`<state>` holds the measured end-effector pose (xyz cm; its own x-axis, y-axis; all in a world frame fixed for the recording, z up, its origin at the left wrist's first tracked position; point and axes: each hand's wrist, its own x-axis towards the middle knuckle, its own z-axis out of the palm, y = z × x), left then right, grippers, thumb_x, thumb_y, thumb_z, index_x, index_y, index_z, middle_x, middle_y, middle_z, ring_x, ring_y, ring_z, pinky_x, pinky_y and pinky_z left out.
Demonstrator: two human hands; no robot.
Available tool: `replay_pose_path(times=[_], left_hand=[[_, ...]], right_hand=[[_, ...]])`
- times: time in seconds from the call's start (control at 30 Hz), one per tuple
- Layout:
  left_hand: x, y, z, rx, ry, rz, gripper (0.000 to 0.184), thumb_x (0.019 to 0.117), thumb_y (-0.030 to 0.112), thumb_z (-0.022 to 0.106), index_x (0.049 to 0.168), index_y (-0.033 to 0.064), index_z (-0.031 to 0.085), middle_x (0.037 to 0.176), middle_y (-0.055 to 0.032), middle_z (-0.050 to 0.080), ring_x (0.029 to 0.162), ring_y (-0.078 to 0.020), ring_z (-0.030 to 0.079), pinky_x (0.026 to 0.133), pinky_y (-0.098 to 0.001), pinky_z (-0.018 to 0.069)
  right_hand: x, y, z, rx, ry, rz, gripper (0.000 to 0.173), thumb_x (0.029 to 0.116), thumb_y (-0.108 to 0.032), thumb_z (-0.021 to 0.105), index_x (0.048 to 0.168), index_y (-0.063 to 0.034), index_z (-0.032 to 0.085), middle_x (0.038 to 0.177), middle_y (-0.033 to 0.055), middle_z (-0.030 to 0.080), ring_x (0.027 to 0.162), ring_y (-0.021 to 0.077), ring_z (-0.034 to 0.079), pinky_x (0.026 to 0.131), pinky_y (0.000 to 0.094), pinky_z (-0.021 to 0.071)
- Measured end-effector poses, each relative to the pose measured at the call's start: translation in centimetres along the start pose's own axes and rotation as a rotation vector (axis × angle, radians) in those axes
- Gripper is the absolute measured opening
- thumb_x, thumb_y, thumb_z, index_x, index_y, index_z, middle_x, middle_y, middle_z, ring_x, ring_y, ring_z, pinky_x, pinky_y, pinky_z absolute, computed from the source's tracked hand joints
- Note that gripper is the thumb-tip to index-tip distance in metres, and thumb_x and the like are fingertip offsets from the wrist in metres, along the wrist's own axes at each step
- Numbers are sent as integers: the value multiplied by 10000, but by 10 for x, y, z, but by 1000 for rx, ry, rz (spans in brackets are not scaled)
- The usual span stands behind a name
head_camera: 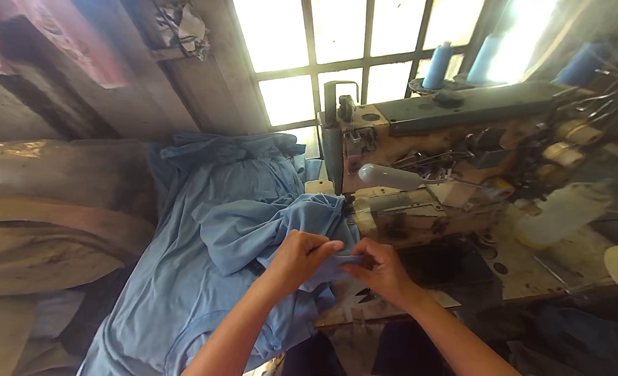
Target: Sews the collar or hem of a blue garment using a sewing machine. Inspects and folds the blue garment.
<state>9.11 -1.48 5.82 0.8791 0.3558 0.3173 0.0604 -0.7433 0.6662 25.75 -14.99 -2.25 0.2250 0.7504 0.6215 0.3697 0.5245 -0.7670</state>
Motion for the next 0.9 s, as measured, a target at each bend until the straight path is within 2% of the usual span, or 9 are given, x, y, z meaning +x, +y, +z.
replay_pose_path(times=[0.07,0.17,0.23,0.37,0.47,0.53,0.63,0.8,0.9], left_hand=[[0,-7,-8,-141,-80,-24,431,1069,300,462,849,34,720,717,92,613,671,95,522,647,-131,435],[-5,-20,-18,-332,-208,54,214,955,219,680,1011,13,693,865,89,688,781,73,619,729,-133,525],[-7,-21,-18,-331,-202,37,152,879,115,738,985,23,679,864,80,687,781,52,632,737,-145,539],[-9,-23,-10,-310,-100,11,75,918,71,651,974,22,643,843,77,664,747,64,603,701,-129,509],[-12,-17,-3,-219,-61,-7,216,921,210,640,1028,21,644,839,56,676,733,49,609,675,-152,510],[-14,-7,6,-11,-7,-23,436,904,454,687,1050,44,707,796,11,693,696,-40,624,649,-264,520],[-15,4,15,197,82,3,233,863,292,699,912,69,750,767,-59,717,703,-184,681,638,-429,518],[-14,-8,2,-127,96,62,133,923,124,647,952,16,719,820,10,700,718,41,610,663,-135,498],[-15,-13,0,-219,88,126,158,943,116,646,1003,-23,691,890,-4,709,812,31,642,760,-151,532]], right_hand=[[2,0,1,12,10,46,200,947,-160,707,944,29,639,733,-14,623,568,-73,500,530,89,433],[3,2,1,41,35,77,144,947,-121,690,948,12,636,752,-37,633,569,-83,511,519,85,441],[3,4,2,36,51,62,133,943,-107,690,946,14,635,756,-33,636,572,-84,513,518,82,441],[2,5,3,22,88,32,117,932,-82,684,951,22,633,758,-26,639,567,-79,518,515,88,452],[0,3,4,28,90,12,133,939,-104,693,944,15,636,733,-34,626,563,-81,506,522,84,447],[-1,2,5,41,75,-3,150,951,-124,695,947,16,640,745,-27,629,574,-78,511,536,88,456],[-1,3,4,70,70,-42,142,961,-120,691,955,15,648,852,12,657,611,-58,550,558,99,497],[0,3,-2,55,110,-75,130,957,-116,702,978,-4,639,822,-10,666,590,-64,553,540,97,495],[1,4,-1,46,98,-96,135,963,-104,691,995,13,633,823,5,659,592,-62,550,546,91,493]])
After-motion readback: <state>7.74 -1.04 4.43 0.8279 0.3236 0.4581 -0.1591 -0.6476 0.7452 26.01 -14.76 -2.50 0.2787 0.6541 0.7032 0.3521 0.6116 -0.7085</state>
